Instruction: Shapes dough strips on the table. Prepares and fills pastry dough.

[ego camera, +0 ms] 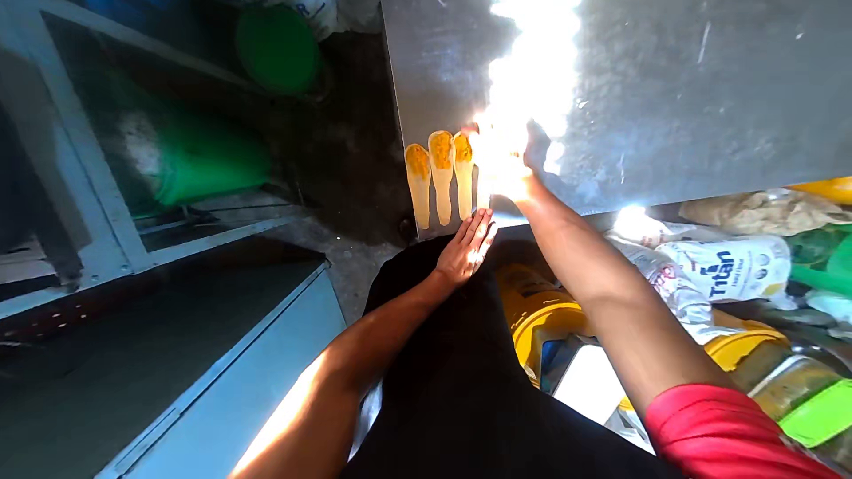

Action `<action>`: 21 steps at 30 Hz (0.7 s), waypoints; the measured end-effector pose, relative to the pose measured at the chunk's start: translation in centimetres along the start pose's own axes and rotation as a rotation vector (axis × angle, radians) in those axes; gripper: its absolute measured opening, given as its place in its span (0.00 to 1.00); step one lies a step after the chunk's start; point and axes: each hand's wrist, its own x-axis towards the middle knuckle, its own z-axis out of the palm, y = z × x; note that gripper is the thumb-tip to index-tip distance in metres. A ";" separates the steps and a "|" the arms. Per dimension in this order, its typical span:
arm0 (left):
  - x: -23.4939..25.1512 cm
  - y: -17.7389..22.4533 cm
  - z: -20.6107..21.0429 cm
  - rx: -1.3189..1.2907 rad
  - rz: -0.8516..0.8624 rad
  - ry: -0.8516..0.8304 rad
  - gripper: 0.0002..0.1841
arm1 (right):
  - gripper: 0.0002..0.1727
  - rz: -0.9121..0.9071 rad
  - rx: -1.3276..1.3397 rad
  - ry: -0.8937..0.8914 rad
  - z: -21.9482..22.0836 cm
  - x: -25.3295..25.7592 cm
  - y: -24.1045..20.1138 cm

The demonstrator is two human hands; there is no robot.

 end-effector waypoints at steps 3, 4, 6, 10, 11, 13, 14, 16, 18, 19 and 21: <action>-0.9 0.2 0.5 -0.021 0.002 -0.034 0.27 | 0.40 -0.111 -0.326 0.159 3.5 -2.2 -0.9; -1.2 0.4 0.3 -0.042 -0.002 -0.052 0.25 | 0.38 -0.152 -0.295 0.124 3.7 -5.3 -0.9; -1.5 0.4 -0.2 -0.050 -0.011 -0.111 0.21 | 0.34 -0.202 -0.238 0.064 3.4 -10.6 -1.2; -1.6 0.6 -0.2 0.048 0.019 -0.171 0.22 | 0.27 -0.165 -0.224 0.185 3.9 -10.2 -0.4; -1.6 0.3 -0.2 0.036 0.041 -0.164 0.25 | 0.27 -0.125 -0.234 0.218 3.8 -8.3 -0.3; -2.1 -0.7 -0.8 -0.079 0.102 -0.105 0.30 | 0.28 -0.054 -0.240 0.223 3.6 -5.1 -0.3; -2.7 -1.3 -1.5 -0.166 0.131 -0.061 0.29 | 0.28 -0.049 -0.230 0.246 3.9 -4.5 -0.3; -4.5 -1.9 -3.6 -0.376 0.093 0.042 0.25 | 0.36 -0.123 -0.217 0.325 5.6 -6.9 0.3; -6.2 -2.5 -5.5 -0.547 -0.080 0.131 0.23 | 0.38 -0.189 -0.169 0.208 5.9 -12.8 0.0; -6.8 -2.9 -6.3 -0.588 -0.199 0.156 0.23 | 0.39 -0.216 -0.125 0.165 6.5 -15.1 0.2; -7.5 -3.6 -7.4 -0.669 -0.418 0.207 0.20 | 0.32 -0.241 -0.104 0.197 9.2 -17.1 1.6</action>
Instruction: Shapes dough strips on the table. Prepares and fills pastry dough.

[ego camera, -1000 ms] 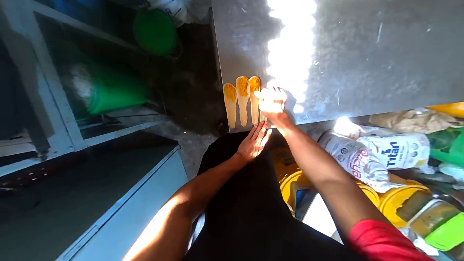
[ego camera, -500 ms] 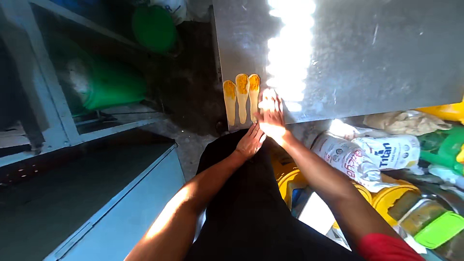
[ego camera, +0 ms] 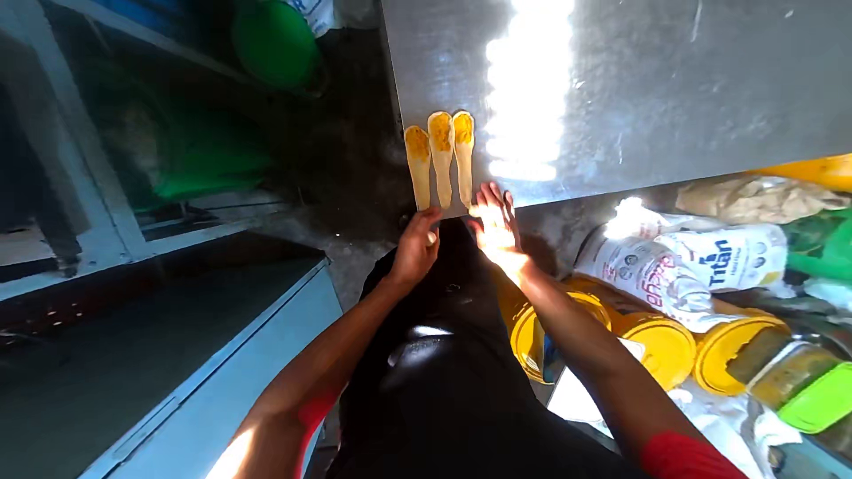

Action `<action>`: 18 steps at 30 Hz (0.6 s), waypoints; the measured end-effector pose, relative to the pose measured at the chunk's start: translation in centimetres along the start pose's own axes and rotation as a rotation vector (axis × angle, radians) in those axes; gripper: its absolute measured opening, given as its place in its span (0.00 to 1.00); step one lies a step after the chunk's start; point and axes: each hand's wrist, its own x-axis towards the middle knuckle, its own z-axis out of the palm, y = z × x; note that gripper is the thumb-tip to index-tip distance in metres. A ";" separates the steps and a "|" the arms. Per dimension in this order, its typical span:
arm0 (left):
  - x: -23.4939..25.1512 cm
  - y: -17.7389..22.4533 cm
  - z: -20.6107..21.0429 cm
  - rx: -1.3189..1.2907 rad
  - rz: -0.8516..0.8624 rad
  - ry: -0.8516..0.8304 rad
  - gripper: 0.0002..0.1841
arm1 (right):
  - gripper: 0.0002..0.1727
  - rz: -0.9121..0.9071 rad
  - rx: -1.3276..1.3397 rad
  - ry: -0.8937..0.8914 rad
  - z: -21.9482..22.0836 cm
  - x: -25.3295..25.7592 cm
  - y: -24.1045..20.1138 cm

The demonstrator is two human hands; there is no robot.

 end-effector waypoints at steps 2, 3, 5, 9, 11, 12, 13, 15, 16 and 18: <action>0.4 0.2 -0.7 -0.185 -0.149 0.104 0.18 | 0.19 0.057 -0.003 0.109 0.9 -1.0 0.2; 0.8 0.6 -1.1 -0.287 -0.219 0.130 0.17 | 0.14 0.131 -0.016 0.122 0.2 -0.6 -0.3; 1.8 1.8 -1.7 -0.475 -0.305 0.123 0.23 | 0.13 0.262 0.031 0.148 -2.1 1.1 -2.3; 4.9 3.6 -2.1 -0.830 -0.367 -0.075 0.34 | 0.24 0.269 0.402 0.042 -6.7 5.8 -5.3; 6.8 4.1 -2.1 -1.043 -0.414 -0.151 0.27 | 0.25 0.174 0.525 -0.066 -8.7 8.4 -5.2; 7.8 4.5 -2.1 -1.106 -0.464 -0.151 0.23 | 0.22 0.168 0.530 -0.063 -9.6 9.8 -4.7; 9.2 5.1 -2.4 -1.121 -0.517 -0.130 0.20 | 0.19 0.198 0.489 -0.032 -10.3 11.5 -3.9; 12.4 6.1 -3.1 -0.922 -0.530 -0.041 0.14 | 0.16 0.319 0.343 0.040 -9.7 15.5 -1.3; 14.2 5.2 -2.9 -0.761 -0.459 0.032 0.11 | 0.16 0.350 0.288 0.028 -9.1 17.3 -0.2; 17.4 3.5 -3.0 -0.274 -0.275 0.183 0.07 | 0.15 0.236 0.181 -0.011 -7.5 20.0 1.4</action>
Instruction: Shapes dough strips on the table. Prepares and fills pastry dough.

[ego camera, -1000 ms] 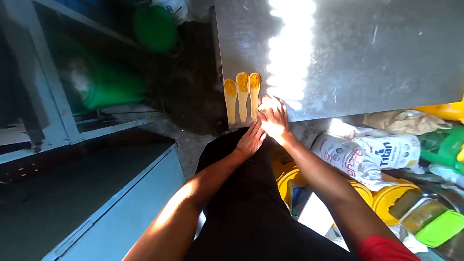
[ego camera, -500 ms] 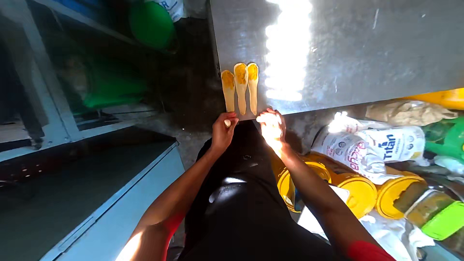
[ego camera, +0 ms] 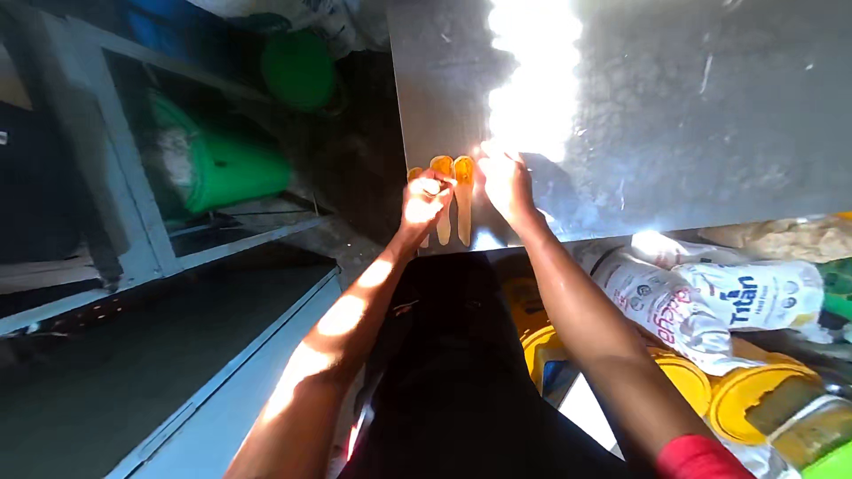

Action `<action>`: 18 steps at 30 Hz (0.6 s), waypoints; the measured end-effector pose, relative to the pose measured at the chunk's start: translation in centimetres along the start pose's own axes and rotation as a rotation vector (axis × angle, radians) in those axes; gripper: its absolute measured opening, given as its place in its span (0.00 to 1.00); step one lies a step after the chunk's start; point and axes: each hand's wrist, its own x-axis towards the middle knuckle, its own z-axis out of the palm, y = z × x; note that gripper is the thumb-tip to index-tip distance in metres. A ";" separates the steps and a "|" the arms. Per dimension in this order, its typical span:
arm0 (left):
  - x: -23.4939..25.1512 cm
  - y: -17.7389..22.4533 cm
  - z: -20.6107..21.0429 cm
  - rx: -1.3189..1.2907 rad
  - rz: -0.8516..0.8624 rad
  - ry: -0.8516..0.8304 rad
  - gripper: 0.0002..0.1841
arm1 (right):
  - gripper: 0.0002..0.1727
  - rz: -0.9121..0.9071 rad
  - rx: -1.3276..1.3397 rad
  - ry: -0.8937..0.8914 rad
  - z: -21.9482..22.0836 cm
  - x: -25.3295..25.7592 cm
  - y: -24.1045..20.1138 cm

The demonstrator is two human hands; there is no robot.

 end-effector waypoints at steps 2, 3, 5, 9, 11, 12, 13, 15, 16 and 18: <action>2.9 0.3 -0.3 0.462 0.110 0.076 0.09 | 0.15 -0.073 0.054 -0.041 1.5 1.8 0.1; 4.1 0.7 -0.3 0.620 0.137 0.060 0.11 | 0.15 -0.045 0.062 -0.096 1.6 2.4 -0.3; 5.7 1.2 -0.2 0.783 0.174 -0.040 0.15 | 0.13 -0.020 0.051 -0.215 0.6 3.2 -1.1; 6.9 1.2 0.8 0.905 0.214 -0.211 0.13 | 0.15 -0.009 0.033 -0.336 -0.7 4.0 -0.9; 6.9 0.9 1.1 0.870 0.233 -0.204 0.09 | 0.14 -0.010 0.008 -0.352 -0.8 4.3 -0.5; 6.8 0.6 1.2 0.839 0.262 -0.177 0.08 | 0.13 -0.017 0.005 -0.339 -0.7 4.3 -0.2; 6.6 0.3 1.2 0.803 0.292 -0.143 0.08 | 0.12 -0.027 -0.003 -0.301 -0.5 4.1 0.1; 5.6 -0.5 1.4 0.743 0.377 -0.034 0.08 | 0.09 -0.120 -0.003 -0.100 0.5 2.0 1.0; 4.8 -0.9 1.5 0.746 0.427 0.013 0.08 | 0.09 -0.212 0.020 0.019 1.2 0.3 1.6; 2.5 -1.3 1.3 0.739 0.518 0.015 0.08 | 0.09 -0.263 0.017 0.058 1.3 -2.9 1.4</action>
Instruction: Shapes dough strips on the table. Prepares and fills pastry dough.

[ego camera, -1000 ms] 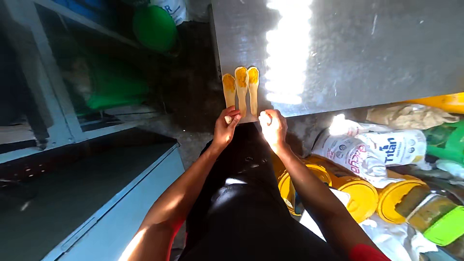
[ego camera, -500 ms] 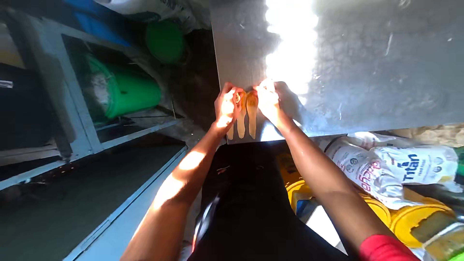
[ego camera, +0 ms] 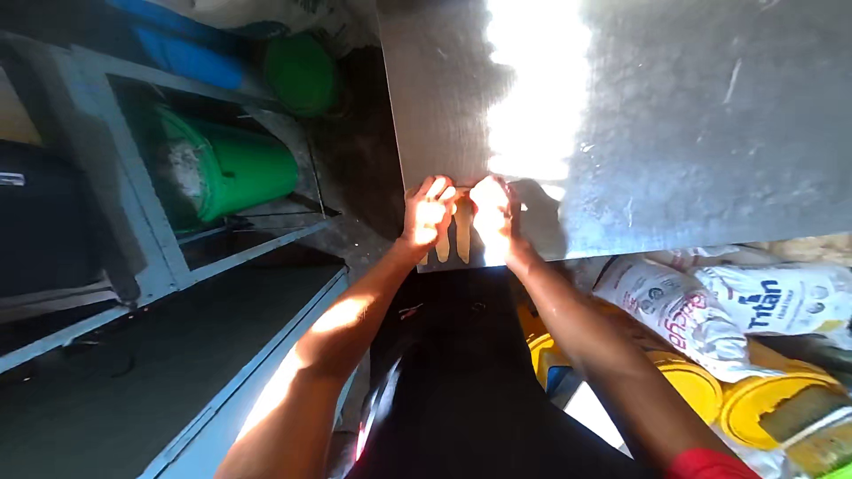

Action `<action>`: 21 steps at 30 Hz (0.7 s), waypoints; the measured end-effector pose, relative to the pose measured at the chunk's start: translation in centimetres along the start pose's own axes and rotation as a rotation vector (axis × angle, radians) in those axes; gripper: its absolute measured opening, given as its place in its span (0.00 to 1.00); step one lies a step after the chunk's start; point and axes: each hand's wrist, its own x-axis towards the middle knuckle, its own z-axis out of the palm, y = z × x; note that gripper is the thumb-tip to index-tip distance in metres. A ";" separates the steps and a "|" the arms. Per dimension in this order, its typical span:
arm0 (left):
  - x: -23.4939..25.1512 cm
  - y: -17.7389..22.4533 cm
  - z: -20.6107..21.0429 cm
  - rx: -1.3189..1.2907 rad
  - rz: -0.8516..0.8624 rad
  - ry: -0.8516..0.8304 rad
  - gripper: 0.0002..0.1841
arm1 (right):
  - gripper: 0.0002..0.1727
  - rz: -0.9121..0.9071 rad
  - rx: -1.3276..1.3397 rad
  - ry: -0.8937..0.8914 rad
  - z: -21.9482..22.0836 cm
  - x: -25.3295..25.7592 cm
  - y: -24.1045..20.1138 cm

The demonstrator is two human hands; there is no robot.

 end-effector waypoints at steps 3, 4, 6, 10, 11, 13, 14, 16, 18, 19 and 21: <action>-2.9 -0.3 0.3 0.092 0.098 -0.143 0.11 | 0.08 0.017 -0.033 0.085 2.9 -3.3 -0.3; -3.3 -0.8 1.0 0.140 0.122 -0.177 0.13 | 0.11 0.062 -0.046 0.066 3.7 -4.3 -0.4; -4.0 -0.9 1.6 0.159 0.120 -0.224 0.16 | 0.14 0.119 -0.093 0.032 4.3 -5.6 -0.5; -4.4 0.5 -1.9 0.032 0.043 -0.219 0.13 | 0.16 0.169 -0.095 0.193 2.2 -4.3 -1.6; -4.1 0.8 -2.5 0.029 0.008 -0.213 0.13 | 0.22 0.218 -0.050 0.125 1.1 -3.9 -1.9; -2.8 0.6 -1.8 0.104 -0.061 -0.221 0.17 | 0.29 0.258 0.010 0.025 0.6 -3.5 -1.7; -1.9 0.1 -0.8 0.169 -0.054 -0.214 0.18 | 0.24 0.222 0.007 0.046 1.4 -2.8 -0.8; -0.4 -0.4 0.1 0.229 -0.015 -0.239 0.16 | 0.13 0.161 -0.017 0.088 1.9 -0.6 -0.3; 0.1 -0.3 -0.1 0.204 0.017 -0.235 0.13 | 0.10 0.213 0.062 0.068 1.4 0.1 -0.4; 0.2 -0.2 -0.1 0.169 0.020 -0.221 0.12 | 0.12 0.313 0.112 0.024 1.1 0.1 -0.5; 0.2 -0.1 0.0 0.095 -0.025 -0.194 0.11 | 0.15 0.448 0.203 0.006 1.1 -0.6 -0.3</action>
